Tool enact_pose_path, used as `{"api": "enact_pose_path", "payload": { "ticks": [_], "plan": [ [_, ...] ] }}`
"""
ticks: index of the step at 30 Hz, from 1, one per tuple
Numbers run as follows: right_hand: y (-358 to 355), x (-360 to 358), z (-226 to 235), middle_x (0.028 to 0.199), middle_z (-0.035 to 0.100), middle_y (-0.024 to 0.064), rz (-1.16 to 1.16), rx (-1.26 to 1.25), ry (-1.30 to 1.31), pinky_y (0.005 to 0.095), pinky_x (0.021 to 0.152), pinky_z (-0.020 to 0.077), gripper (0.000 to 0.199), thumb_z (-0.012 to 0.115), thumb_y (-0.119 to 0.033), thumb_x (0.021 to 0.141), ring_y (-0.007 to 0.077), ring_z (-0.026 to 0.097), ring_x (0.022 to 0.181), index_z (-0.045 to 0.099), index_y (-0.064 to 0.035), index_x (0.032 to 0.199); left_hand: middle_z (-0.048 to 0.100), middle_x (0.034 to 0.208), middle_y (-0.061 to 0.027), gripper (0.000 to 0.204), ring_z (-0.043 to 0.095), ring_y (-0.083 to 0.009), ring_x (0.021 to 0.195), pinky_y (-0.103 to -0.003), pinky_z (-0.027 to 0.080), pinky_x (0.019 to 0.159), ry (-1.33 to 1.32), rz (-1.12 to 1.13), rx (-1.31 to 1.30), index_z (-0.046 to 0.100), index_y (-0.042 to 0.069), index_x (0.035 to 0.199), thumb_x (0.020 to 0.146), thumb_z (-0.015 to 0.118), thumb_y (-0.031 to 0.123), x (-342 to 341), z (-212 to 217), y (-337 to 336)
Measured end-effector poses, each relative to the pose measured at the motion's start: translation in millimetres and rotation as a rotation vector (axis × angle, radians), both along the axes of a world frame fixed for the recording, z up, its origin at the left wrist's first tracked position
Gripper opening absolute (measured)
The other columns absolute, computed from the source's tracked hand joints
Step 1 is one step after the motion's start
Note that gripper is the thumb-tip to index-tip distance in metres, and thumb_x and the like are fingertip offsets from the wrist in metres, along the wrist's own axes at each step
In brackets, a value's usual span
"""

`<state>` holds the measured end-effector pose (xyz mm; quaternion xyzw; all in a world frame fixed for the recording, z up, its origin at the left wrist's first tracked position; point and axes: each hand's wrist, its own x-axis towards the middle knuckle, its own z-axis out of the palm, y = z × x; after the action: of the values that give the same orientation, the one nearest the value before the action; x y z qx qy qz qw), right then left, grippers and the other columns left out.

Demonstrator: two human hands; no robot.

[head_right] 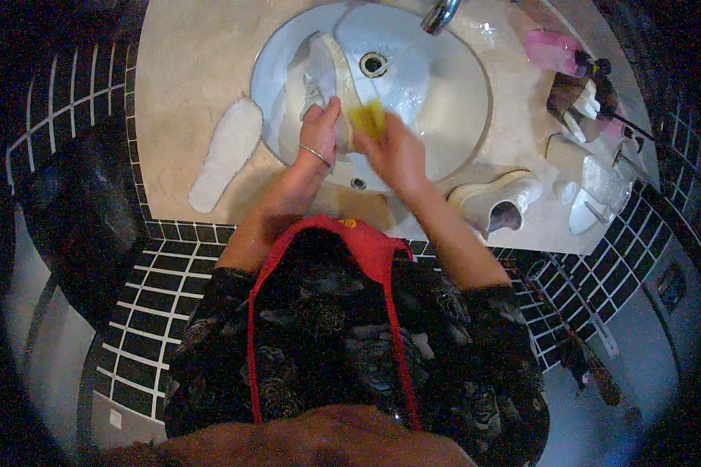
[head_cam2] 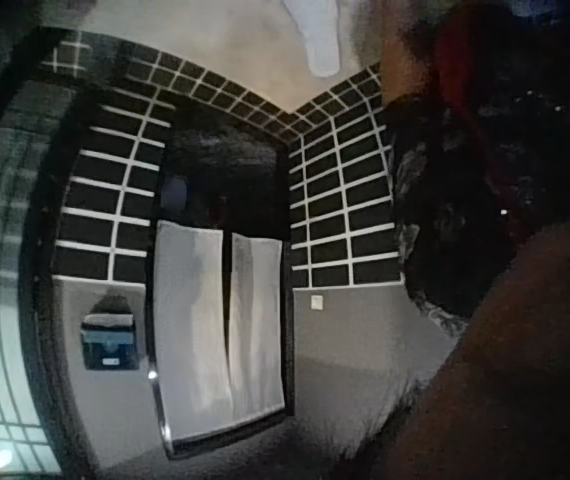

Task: The person scrubs a white sneaker with a yellow sponge under running water in a bathroom sink, then rinses it. The person repeats the process on the second sneaker, scrubbing the upper, laces, and sole before rinsing.

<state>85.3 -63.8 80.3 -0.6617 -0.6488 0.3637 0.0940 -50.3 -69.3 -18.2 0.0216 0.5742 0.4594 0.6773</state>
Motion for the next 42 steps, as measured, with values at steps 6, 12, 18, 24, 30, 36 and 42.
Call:
{"api": "enact_pose_path", "payload": {
  "ticks": [6, 12, 18, 24, 30, 36, 42],
  "plan": [
    [18.9, 0.0, -26.3, 0.086, 0.07, 0.0188, 0.083, 0.0, -0.192, 0.0453, 0.062, 0.0541, 0.053, 0.071, -0.044, 0.083, 0.0355, 0.069, 0.075, 0.058, -0.0056, 0.117, 0.062, 0.091, -0.0069, 0.028, 0.059, -0.0171, 0.078, -0.035, 0.05, 0.068, -0.007, -0.039, 0.001, 0.057, 0.005, 0.093, 0.095, 0.063, 0.032, 3.5, -7.7, 0.3],
    [77.4, -22.0, -53.3, 0.092, 0.07, 0.0196, 0.055, 0.118, -0.147, 0.0462, 0.069, 0.0544, 0.051, 0.069, -0.049, 0.083, 0.039, 0.068, 0.082, 0.062, -0.0041, 0.105, 0.062, 0.091, -0.0076, 0.031, 0.061, -0.0178, 0.082, -0.036, 0.05, 0.072, -0.079, 0.021, 0.02, 0.056, 0.004, 0.094, 0.094, 0.064, 0.034, -2.0, -5.8, 0.2],
    [-4.8, 11.4, -8.7, 0.087, 0.07, 0.0186, 0.0, -0.019, 0.078, 0.0441, 0.069, 0.0544, 0.052, 0.071, -0.045, 0.084, 0.039, 0.068, 0.081, 0.06, -0.003, 0.114, 0.059, 0.091, -0.0132, 0.043, 0.054, -0.0195, 0.08, -0.036, 0.048, 0.073, 0.207, -0.087, -0.053, 0.055, -0.004, 0.091, 0.095, 0.059, 0.038, 0.1, -2.1, 2.5],
    [123.6, -44.0, -101.8, 0.089, 0.07, 0.019, 0.106, 0.409, -0.036, 0.0439, 0.07, 0.0531, 0.05, 0.07, -0.047, 0.083, 0.0378, 0.067, 0.083, 0.064, -0.0045, 0.109, 0.063, 0.091, -0.0154, 0.049, 0.059, -0.0221, 0.083, -0.036, 0.048, 0.076, 0.241, -0.165, -0.017, 0.055, -0.008, 0.094, 0.094, 0.059, 0.041, -2.6, -5.6, -1.2],
    [58.0, -2.7, -78.0, 0.09, 0.07, 0.0182, 0.013, 0.183, -0.041, 0.041, 0.07, 0.053, 0.041, 0.075, -0.037, 0.082, 0.0357, 0.068, 0.079, 0.065, -0.0026, 0.103, 0.06, 0.073, -0.0099, 0.04, 0.053, -0.0183, 0.068, -0.038, 0.045, 0.063, 0.437, -0.433, -0.024, 0.059, -0.004, 0.08, 0.089, 0.066, 0.035, -2.6, 7.5, -7.8],
    [66.4, 13.3, -68.4, 0.09, 0.069, 0.0214, -0.024, 0.031, -0.167, 0.0424, 0.071, 0.0534, 0.048, 0.074, -0.038, 0.082, 0.0386, 0.068, 0.082, 0.064, 0.0006, 0.108, 0.057, 0.068, -0.0196, 0.048, 0.053, -0.0247, 0.061, -0.042, 0.044, 0.061, 0.541, -0.639, 0.164, 0.058, -0.006, 0.074, 0.084, 0.068, 0.04, -0.7, 7.6, -8.8],
    [89.5, -1.6, -73.0, 0.098, 0.069, 0.0222, -0.052, 0.103, -0.272, 0.0476, 0.074, 0.0524, 0.051, 0.068, -0.05, 0.082, 0.0409, 0.067, 0.089, 0.064, -0.0036, 0.104, 0.059, 0.068, -0.023, 0.05, 0.056, -0.0294, 0.062, -0.045, 0.045, 0.061, 0.696, -0.7, 0.183, 0.057, -0.006, 0.072, 0.084, 0.067, 0.041, -5.9, -1.6, -12.0]
  ]
}}
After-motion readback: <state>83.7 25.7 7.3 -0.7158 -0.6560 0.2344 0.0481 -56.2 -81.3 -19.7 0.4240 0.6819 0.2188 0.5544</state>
